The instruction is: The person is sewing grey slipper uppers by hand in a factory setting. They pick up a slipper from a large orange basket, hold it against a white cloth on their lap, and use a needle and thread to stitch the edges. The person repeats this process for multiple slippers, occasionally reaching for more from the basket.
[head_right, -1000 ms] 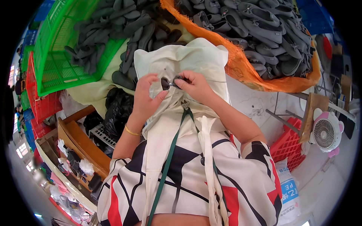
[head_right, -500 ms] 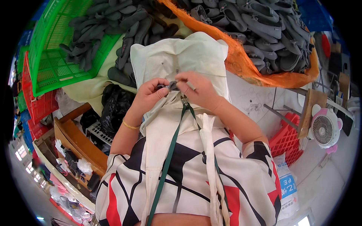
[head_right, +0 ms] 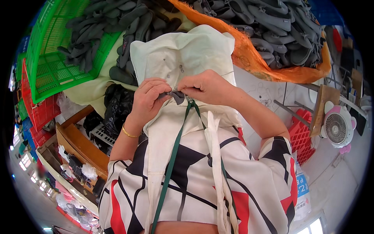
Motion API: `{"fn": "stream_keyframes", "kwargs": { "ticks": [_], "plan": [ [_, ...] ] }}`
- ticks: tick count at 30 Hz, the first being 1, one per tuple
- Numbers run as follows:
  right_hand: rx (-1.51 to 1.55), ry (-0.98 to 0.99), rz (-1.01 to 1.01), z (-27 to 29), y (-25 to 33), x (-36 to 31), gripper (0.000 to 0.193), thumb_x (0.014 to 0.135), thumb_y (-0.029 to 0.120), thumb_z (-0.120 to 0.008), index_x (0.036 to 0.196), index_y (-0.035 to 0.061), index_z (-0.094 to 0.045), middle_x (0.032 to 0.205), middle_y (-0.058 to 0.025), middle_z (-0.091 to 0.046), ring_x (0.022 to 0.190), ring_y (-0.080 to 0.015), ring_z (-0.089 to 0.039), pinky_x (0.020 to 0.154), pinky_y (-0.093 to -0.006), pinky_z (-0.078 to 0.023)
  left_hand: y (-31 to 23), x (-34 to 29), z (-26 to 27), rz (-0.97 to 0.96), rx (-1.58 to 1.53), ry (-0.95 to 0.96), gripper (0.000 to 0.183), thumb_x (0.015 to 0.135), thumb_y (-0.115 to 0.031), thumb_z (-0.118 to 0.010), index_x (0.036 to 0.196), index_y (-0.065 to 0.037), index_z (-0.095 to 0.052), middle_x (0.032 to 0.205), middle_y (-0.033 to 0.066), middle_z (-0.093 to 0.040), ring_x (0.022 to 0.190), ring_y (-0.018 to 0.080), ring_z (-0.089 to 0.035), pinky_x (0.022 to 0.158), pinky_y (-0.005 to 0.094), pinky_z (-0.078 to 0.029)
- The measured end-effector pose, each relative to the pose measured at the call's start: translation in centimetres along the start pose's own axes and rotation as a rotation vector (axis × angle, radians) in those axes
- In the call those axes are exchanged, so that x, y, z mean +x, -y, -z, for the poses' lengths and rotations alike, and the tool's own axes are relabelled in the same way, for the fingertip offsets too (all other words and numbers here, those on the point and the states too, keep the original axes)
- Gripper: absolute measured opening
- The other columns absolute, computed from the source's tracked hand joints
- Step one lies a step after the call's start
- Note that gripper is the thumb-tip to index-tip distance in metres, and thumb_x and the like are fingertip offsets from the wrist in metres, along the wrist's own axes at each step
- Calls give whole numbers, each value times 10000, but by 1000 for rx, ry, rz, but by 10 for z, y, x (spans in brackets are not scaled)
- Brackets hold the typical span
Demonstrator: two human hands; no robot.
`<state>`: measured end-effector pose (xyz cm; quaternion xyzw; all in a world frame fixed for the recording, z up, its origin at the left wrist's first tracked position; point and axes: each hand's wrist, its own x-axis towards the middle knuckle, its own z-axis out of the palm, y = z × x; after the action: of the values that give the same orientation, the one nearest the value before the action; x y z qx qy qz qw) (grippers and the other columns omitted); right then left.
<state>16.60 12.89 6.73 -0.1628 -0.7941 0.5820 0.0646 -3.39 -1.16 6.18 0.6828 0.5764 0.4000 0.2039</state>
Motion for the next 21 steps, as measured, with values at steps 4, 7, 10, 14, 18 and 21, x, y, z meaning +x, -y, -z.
{"fn": "stream_keyframes", "kwargs": {
  "ticks": [4,7,10,14,18,21],
  "plan": [
    [-11,96,-66,4,3,-1,154,887,37,-656,1036,50,-694,853,-90,-692,722,-231,-654,674,-286,-507,-2,0,1,-9,14,-2,292,692,-27,-780,952,-55,-651,924,84,-664,933,302,-640,818,390,-526],
    [-4,90,-25,5,2,-2,160,889,38,-656,1043,50,-697,848,-89,-695,715,-231,-654,668,-287,-507,-3,1,1,-10,11,-4,301,682,-29,-787,951,-56,-652,924,83,-665,927,300,-642,809,386,-529],
    [-11,107,-30,5,1,-2,163,891,36,-654,1047,49,-698,841,-92,-697,707,-231,-656,660,-288,-507,-3,1,1,-14,7,-4,302,679,-31,-790,947,-55,-653,923,84,-665,921,298,-643,802,382,-531],
    [10,140,-48,6,1,-1,136,904,47,-641,1028,61,-695,812,-84,-685,690,-224,-640,656,-294,-503,-3,-1,-1,-11,-17,3,299,682,-33,-791,949,-54,-657,922,86,-664,913,298,-642,794,380,-531],
    [88,133,-26,0,-4,-1,99,922,80,-633,1006,79,-687,766,-83,-667,659,-227,-614,640,-306,-495,-3,-5,-3,7,-88,6,285,685,-32,-792,940,-52,-667,896,85,-663,887,292,-638,770,371,-525],
    [118,159,-53,-5,-2,-2,99,926,75,-629,1011,78,-681,777,-83,-668,665,-223,-612,645,-301,-494,-6,-9,-4,63,-160,24,259,689,-37,-792,920,-54,-677,864,79,-662,848,283,-630,739,362,-516]
  ]
}}
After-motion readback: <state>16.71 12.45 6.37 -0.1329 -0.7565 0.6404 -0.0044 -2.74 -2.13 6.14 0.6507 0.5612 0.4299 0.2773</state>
